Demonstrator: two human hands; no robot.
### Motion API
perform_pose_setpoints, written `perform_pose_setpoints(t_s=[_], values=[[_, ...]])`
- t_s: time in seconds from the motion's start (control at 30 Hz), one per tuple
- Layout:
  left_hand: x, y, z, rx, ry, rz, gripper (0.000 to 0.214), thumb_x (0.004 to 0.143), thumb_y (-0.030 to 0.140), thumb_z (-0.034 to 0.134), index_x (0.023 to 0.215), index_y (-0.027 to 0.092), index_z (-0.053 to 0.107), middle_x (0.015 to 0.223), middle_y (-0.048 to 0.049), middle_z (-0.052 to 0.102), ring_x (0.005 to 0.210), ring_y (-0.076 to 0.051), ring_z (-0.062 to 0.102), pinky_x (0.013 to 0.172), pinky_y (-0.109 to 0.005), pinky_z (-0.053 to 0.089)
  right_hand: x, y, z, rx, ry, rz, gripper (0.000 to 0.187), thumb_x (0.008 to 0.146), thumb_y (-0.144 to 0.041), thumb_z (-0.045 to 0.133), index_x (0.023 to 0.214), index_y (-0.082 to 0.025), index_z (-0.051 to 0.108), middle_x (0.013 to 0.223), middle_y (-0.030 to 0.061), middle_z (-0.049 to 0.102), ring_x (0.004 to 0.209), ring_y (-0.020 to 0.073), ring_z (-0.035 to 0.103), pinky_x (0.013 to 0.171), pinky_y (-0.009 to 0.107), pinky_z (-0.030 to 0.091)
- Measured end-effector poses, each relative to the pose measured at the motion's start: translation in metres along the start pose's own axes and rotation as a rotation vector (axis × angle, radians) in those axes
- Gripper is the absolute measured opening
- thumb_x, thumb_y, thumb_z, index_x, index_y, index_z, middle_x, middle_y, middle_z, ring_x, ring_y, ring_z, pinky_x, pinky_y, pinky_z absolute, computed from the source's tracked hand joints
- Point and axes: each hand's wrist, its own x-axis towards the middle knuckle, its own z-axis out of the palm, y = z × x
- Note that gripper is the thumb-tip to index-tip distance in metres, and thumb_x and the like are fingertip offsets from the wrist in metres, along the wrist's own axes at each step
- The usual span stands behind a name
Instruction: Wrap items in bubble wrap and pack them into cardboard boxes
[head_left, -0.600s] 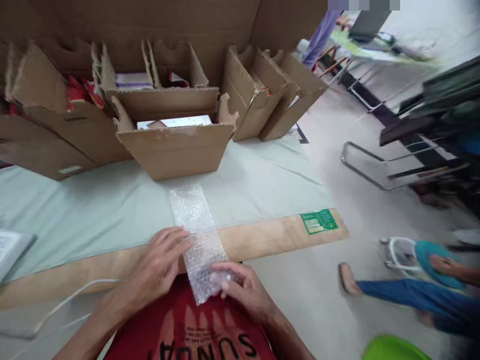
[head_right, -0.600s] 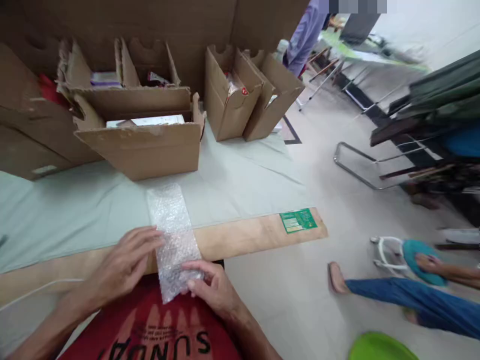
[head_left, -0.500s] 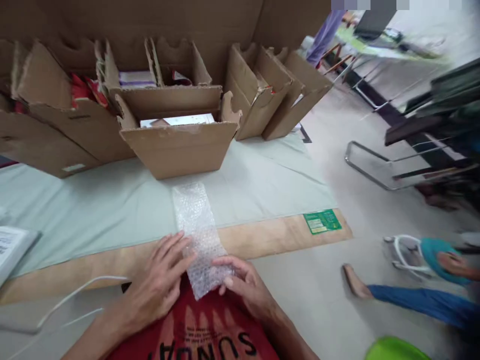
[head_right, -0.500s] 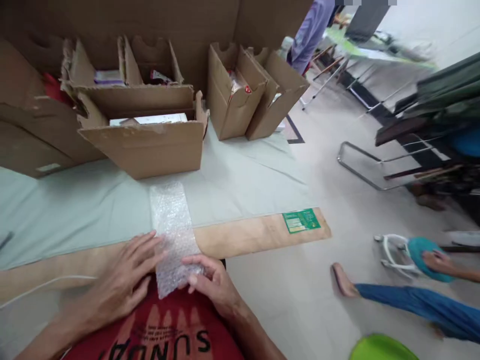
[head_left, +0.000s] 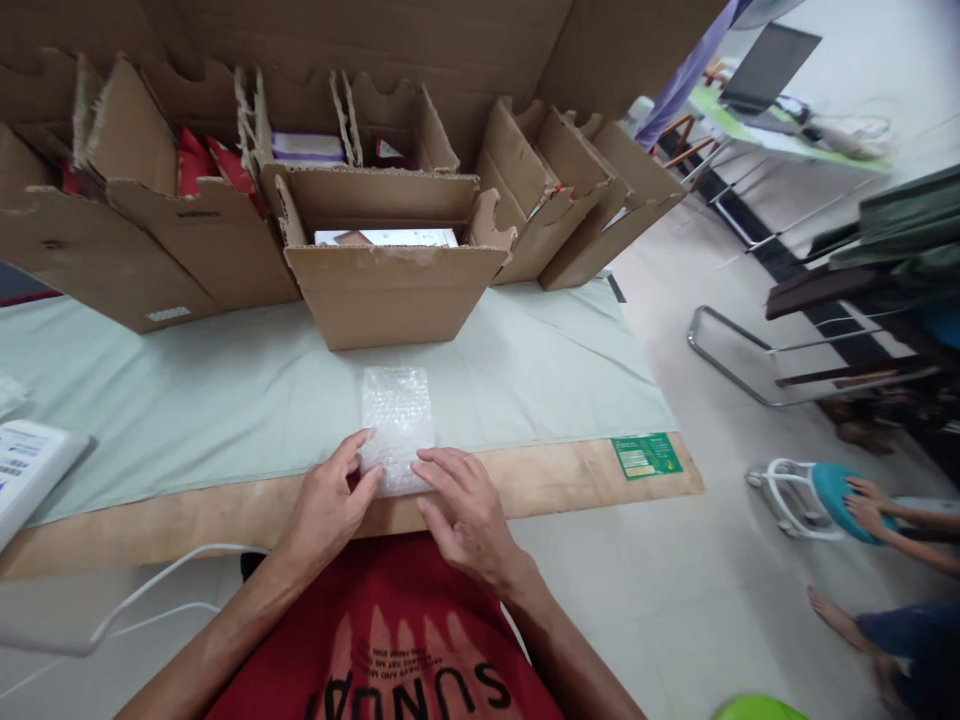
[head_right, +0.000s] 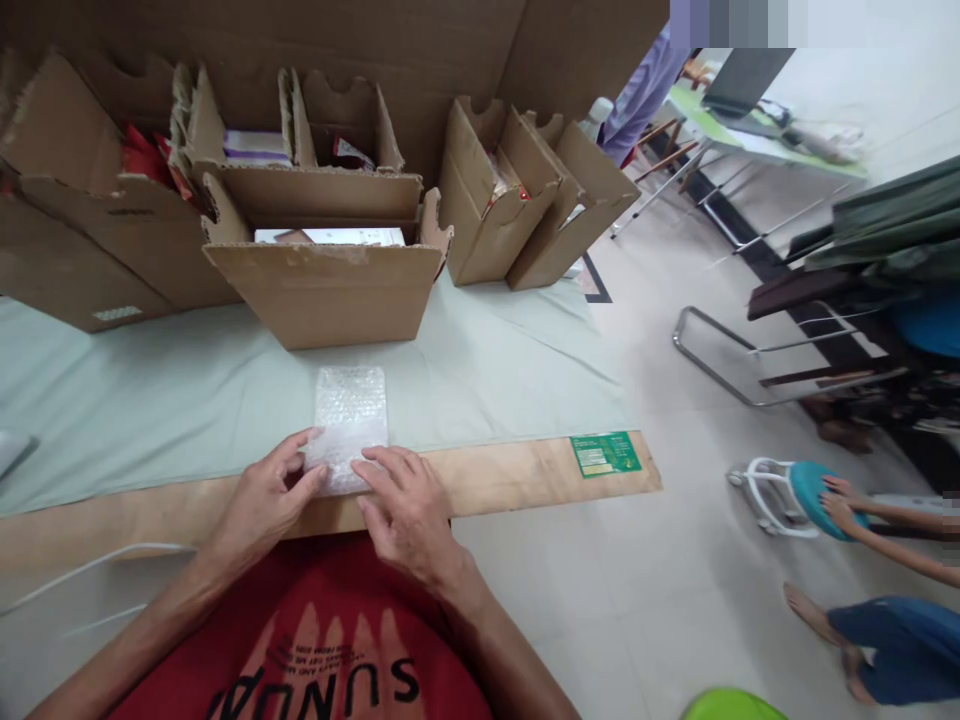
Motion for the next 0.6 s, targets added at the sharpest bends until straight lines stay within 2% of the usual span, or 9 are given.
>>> perform_pose_setpoints(t_s=[0.07, 0.1, 0.23, 0.3, 0.37, 0.4, 0.47, 0.6], values=[[0.003, -0.001, 0.002, 0.137, 0.049, 0.084, 0.046, 0.092, 0.034, 0.054, 0.134, 0.015, 0.059, 0.067, 0.0027, 0.064, 0.060, -0.018, 0.063, 0.063, -0.030, 0.052, 0.006, 0.002, 0.011, -0.116, -0.066, -0.005, 0.041, 0.088, -0.016, 0.061, 0.129, -0.023, 0.062, 0.133, 0.0119, 0.065, 0.121, 0.0307, 0.057, 0.099, 0.051, 0.049], [0.003, -0.002, 0.002, 0.206, 0.096, 0.147, 0.045, 0.093, 0.032, 0.054, 0.134, 0.015, 0.058, 0.071, 0.0010, 0.066, 0.063, -0.019, 0.063, 0.066, -0.032, 0.053, 0.007, 0.003, 0.014, -0.152, -0.099, 0.005, 0.041, 0.087, -0.017, 0.062, 0.128, -0.022, 0.062, 0.134, 0.0120, 0.065, 0.122, 0.0312, 0.056, 0.098, 0.051, 0.049], [-0.007, -0.004, 0.000, 0.411, 0.350, 0.432, 0.047, 0.094, 0.023, 0.057, 0.140, 0.013, 0.052, 0.109, -0.0145, 0.068, 0.100, -0.028, 0.066, 0.088, -0.043, 0.055, 0.006, 0.007, 0.020, -0.240, -0.169, 0.011, 0.038, 0.090, -0.015, 0.061, 0.128, -0.021, 0.062, 0.138, 0.0114, 0.064, 0.126, 0.0297, 0.054, 0.095, 0.048, 0.048], [-0.016, -0.003, -0.003, 0.457, 0.359, 0.564, 0.047, 0.091, 0.015, 0.059, 0.138, 0.014, 0.053, 0.127, -0.0197, 0.062, 0.119, -0.032, 0.060, 0.099, -0.048, 0.052, 0.005, 0.008, 0.019, -0.274, -0.168, -0.019, 0.036, 0.093, -0.013, 0.057, 0.127, -0.021, 0.062, 0.137, 0.0108, 0.065, 0.126, 0.0285, 0.054, 0.093, 0.046, 0.047], [-0.022, -0.002, -0.006, 0.486, 0.263, 0.672, 0.045, 0.087, 0.008, 0.060, 0.132, 0.015, 0.057, 0.138, -0.0204, 0.057, 0.133, -0.036, 0.052, 0.106, -0.053, 0.047, 0.007, 0.009, 0.016, -0.294, -0.159, -0.060, 0.033, 0.095, -0.011, 0.055, 0.125, -0.021, 0.064, 0.135, 0.0100, 0.067, 0.124, 0.0282, 0.055, 0.092, 0.045, 0.046], [-0.024, -0.003, -0.007, 0.494, 0.210, 0.705, 0.043, 0.087, 0.006, 0.059, 0.128, 0.016, 0.059, 0.138, -0.0192, 0.059, 0.134, -0.036, 0.051, 0.107, -0.053, 0.046, 0.009, 0.010, 0.015, -0.295, -0.155, -0.081, 0.031, 0.096, -0.011, 0.055, 0.123, -0.021, 0.065, 0.132, 0.0096, 0.069, 0.122, 0.0281, 0.057, 0.091, 0.044, 0.046], [-0.024, -0.005, -0.007, 0.477, 0.162, 0.728, 0.034, 0.088, 0.005, 0.057, 0.119, 0.017, 0.063, 0.124, -0.0147, 0.068, 0.127, -0.033, 0.058, 0.104, -0.051, 0.047, 0.015, 0.011, 0.011, -0.274, -0.162, -0.108, 0.027, 0.097, -0.012, 0.054, 0.119, -0.021, 0.066, 0.125, 0.0089, 0.072, 0.115, 0.0272, 0.060, 0.088, 0.043, 0.046], [-0.014, -0.010, -0.006, 0.319, 0.224, 0.620, 0.019, 0.095, 0.010, 0.054, 0.108, 0.018, 0.065, 0.095, -0.0066, 0.075, 0.094, -0.021, 0.070, 0.086, -0.037, 0.055, 0.024, 0.014, 0.004, -0.156, -0.156, -0.045, 0.021, 0.101, -0.018, 0.054, 0.119, -0.021, 0.066, 0.109, 0.0067, 0.077, 0.097, 0.0228, 0.067, 0.084, 0.040, 0.049]])
